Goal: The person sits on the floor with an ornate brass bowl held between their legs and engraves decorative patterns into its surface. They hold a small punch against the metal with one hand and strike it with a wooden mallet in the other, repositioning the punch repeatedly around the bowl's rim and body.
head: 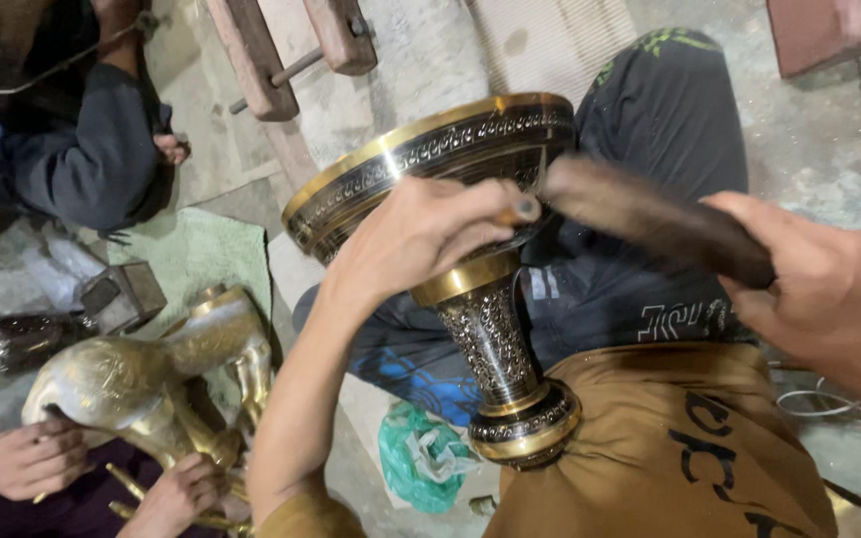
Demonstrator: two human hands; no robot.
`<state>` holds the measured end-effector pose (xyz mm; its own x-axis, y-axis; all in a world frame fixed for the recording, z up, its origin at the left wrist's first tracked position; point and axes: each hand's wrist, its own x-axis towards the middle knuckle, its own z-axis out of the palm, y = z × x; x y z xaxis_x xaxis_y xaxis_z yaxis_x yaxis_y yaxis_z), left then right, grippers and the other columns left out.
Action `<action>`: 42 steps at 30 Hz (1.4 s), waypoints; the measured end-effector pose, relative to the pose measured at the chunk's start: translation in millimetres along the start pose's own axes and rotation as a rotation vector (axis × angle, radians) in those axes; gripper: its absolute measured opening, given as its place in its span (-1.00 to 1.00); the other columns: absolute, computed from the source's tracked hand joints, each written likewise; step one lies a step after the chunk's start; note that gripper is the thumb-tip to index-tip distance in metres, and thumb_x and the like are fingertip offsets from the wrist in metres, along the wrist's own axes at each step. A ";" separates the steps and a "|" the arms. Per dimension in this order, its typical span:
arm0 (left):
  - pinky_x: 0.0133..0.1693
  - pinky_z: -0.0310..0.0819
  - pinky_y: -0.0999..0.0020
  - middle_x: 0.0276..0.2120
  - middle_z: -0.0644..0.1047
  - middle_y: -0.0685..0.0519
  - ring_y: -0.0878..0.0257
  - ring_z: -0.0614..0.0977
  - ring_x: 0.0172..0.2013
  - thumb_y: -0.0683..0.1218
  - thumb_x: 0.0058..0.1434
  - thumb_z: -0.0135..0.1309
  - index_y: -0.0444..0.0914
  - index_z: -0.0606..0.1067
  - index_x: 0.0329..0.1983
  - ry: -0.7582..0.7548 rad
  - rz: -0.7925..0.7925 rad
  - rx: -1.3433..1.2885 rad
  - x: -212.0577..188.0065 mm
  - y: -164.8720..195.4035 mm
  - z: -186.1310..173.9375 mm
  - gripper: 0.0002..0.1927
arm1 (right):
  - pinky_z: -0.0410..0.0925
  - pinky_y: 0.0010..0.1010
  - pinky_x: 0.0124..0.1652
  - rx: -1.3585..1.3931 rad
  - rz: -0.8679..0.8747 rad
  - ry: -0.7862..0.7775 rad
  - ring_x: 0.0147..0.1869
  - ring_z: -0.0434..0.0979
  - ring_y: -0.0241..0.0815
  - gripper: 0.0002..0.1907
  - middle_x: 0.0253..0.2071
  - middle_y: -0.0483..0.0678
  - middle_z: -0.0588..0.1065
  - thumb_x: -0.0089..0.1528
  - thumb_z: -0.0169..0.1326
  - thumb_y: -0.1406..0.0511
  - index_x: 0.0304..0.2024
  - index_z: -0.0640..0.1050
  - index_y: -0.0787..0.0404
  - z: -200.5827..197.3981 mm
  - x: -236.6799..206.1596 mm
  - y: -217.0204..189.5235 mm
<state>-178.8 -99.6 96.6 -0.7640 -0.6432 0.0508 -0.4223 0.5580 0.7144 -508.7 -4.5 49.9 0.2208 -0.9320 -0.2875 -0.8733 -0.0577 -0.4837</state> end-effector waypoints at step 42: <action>-0.31 0.48 0.25 -0.41 0.52 0.00 0.11 0.59 -0.41 -0.17 0.29 0.30 -0.29 0.46 -0.15 0.228 -0.080 0.089 -14.3 2.0 20.5 -0.78 | 0.42 -0.34 -0.41 0.147 -0.262 0.247 -0.33 0.60 -0.14 -0.31 -0.31 0.00 0.52 0.23 0.19 0.34 0.40 0.33 0.25 -21.7 26.8 -4.9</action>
<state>-178.8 -78.5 83.0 -0.6008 -0.7833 0.1599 -0.5262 0.5380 0.6585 -507.9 -37.0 62.5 0.3010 -0.9517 0.0604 -0.7259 -0.2697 -0.6327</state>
